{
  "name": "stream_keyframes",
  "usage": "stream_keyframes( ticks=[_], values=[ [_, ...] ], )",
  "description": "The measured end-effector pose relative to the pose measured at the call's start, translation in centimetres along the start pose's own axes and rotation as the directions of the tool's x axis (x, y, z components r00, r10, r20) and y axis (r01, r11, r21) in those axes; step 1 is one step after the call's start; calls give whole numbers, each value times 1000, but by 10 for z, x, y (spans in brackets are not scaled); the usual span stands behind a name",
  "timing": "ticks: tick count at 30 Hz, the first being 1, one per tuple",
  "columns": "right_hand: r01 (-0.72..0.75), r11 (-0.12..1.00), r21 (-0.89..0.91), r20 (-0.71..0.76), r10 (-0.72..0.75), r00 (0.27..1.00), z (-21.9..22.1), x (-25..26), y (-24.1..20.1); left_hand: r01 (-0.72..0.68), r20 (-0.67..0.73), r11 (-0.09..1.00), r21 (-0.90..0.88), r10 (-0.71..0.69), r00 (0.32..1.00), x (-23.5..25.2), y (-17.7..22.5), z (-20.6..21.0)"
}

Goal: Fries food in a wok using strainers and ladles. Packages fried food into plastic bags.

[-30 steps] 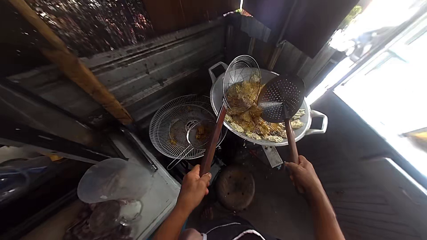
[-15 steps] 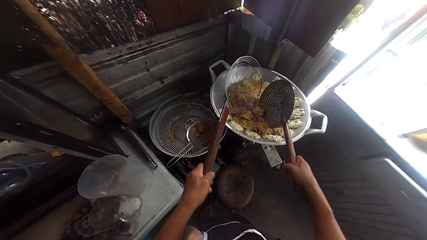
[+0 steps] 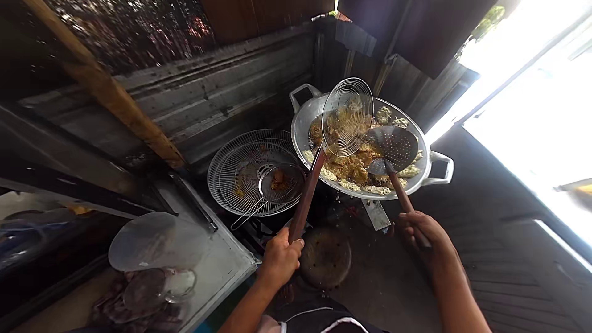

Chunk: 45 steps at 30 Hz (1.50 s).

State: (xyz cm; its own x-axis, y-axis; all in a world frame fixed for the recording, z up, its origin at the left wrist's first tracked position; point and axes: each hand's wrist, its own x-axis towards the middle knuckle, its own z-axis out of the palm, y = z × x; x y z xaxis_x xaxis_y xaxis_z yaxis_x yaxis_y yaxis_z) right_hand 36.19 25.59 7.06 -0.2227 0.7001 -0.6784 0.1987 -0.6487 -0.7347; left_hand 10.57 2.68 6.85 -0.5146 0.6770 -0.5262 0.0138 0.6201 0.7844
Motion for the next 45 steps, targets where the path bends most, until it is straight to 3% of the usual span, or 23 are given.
stream_keyframes(
  ticks=[8, 15, 21, 29, 32, 38, 45],
  values=[
    [25, 995, 92, -33, -22, 999, -5, -6, 0, -61, -65, 994, -94, 55, 996, -8, 5, 0],
    [68, 997, 20, -158, -64, 985, -6, -8, 0, -41, -105, 995, -94, 31, 994, -8, 7, -10],
    [84, 984, 159, -65, -75, 995, -13, -14, -7, 6, -93, 996, -93, -14, 996, -5, 3, -5],
    [181, 974, 138, -18, -180, 984, -4, -31, -16, 80, 28, 992, -97, -77, 997, -3, 20, 1],
    [223, 973, 55, 17, -224, 974, 10, -33, -23, 168, 133, 950, -262, -137, 982, -6, 33, 7],
    [276, 867, -415, -97, -344, 934, 52, -12, -22, 253, 267, 819, -515, -128, 955, -22, 46, 14],
    [269, 849, -455, -126, -360, 924, 57, -8, 7, 244, 227, 823, -514, -144, 963, -25, 49, 10]
  ],
)
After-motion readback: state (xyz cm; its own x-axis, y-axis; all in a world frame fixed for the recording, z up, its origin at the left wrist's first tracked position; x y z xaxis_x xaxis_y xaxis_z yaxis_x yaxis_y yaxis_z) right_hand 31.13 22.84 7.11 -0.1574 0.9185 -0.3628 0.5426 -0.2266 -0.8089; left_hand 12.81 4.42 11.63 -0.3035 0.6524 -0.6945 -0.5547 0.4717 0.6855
